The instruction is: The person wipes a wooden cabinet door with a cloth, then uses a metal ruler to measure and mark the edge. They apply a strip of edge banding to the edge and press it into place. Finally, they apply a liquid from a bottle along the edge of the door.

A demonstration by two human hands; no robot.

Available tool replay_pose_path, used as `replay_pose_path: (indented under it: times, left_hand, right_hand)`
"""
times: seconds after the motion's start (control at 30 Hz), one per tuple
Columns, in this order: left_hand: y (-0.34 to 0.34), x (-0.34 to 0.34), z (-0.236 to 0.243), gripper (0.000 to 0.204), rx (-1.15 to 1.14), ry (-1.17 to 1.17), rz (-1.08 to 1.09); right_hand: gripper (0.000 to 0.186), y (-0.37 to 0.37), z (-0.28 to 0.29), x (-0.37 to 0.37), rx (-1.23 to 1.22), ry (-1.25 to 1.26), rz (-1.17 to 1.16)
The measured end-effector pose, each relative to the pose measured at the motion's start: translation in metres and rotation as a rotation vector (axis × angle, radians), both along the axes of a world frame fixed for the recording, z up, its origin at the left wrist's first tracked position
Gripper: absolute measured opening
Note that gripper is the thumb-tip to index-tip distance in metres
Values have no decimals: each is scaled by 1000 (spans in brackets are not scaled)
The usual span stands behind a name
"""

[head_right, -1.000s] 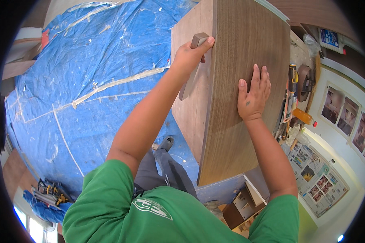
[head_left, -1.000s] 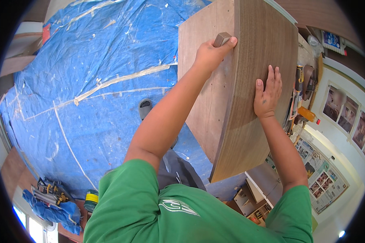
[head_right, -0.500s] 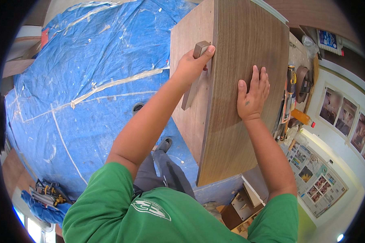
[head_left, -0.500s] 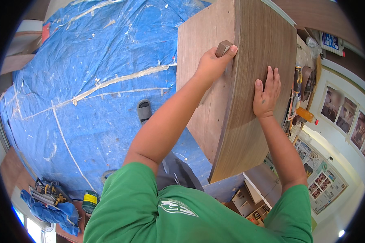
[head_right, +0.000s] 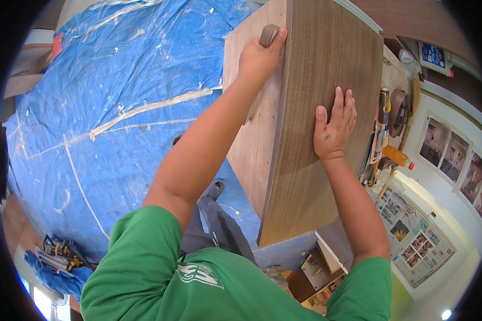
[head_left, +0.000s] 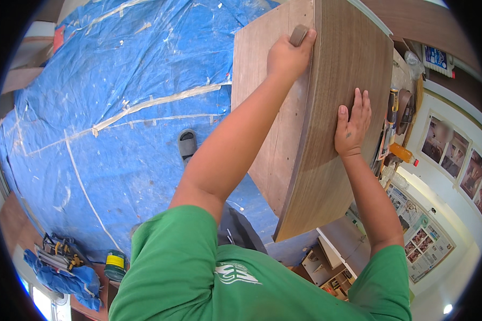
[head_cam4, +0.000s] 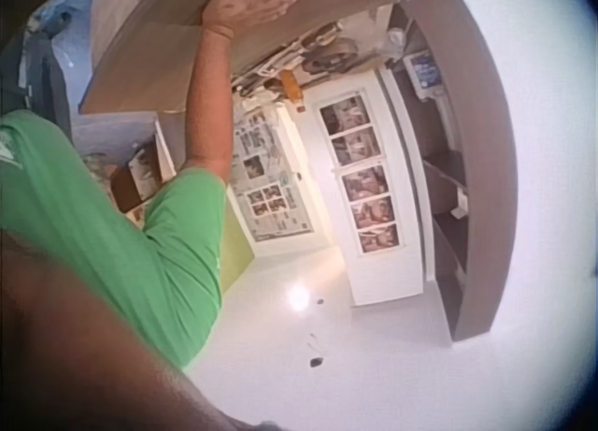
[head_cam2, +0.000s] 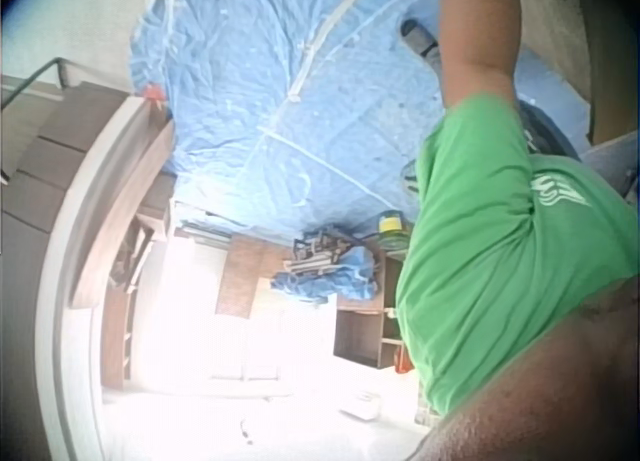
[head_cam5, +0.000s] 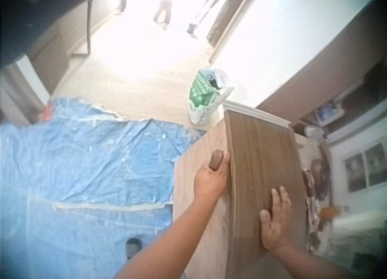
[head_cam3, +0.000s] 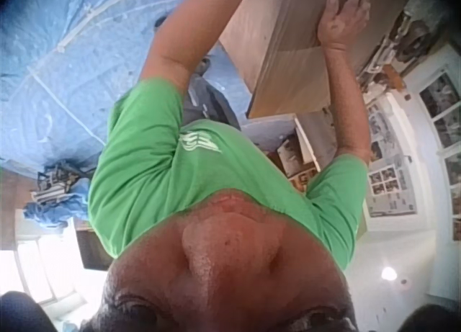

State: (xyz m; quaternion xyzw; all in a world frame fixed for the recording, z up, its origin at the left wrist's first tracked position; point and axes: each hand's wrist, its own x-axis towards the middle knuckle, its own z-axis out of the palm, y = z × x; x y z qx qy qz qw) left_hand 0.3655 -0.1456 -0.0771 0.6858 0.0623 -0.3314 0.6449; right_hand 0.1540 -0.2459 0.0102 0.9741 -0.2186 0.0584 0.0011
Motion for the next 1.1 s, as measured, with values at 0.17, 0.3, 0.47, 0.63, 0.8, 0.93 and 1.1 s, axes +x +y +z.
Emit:
replay_pose_path:
  times: [0.17, 0.3, 0.47, 0.63, 0.8, 0.93, 1.1]
  left_hand:
    - [41, -53, 3, 70, -53, -42, -116]
    - [73, -79, 11, 67, -53, 27, -263]
    - [67, -74, 15, 64, -15, 20, -195]
    - [21, -34, 18, 66, 24, -85, 53]
    - [14, -23, 16, 64, 32, -177, 89]
    - [47, -77, 9, 57, -36, -195, -34]
    - [122, -170, -7, 55, -149, -468, -255]
  right_hand:
    - [64, 0, 1, -1, -1, 4, -9]
    - [65, 0, 2, -2, 4, 1, -12]
    - [65, 0, 3, -2, 7, 3, -9]
    - [65, 0, 2, -1, 20, -5, -3]
    - [64, 0, -1, -1, 23, -19, 6]
    - [64, -1, 2, -3, 3, -15, -5]
    - [65, 0, 1, -3, -7, 1, -12]
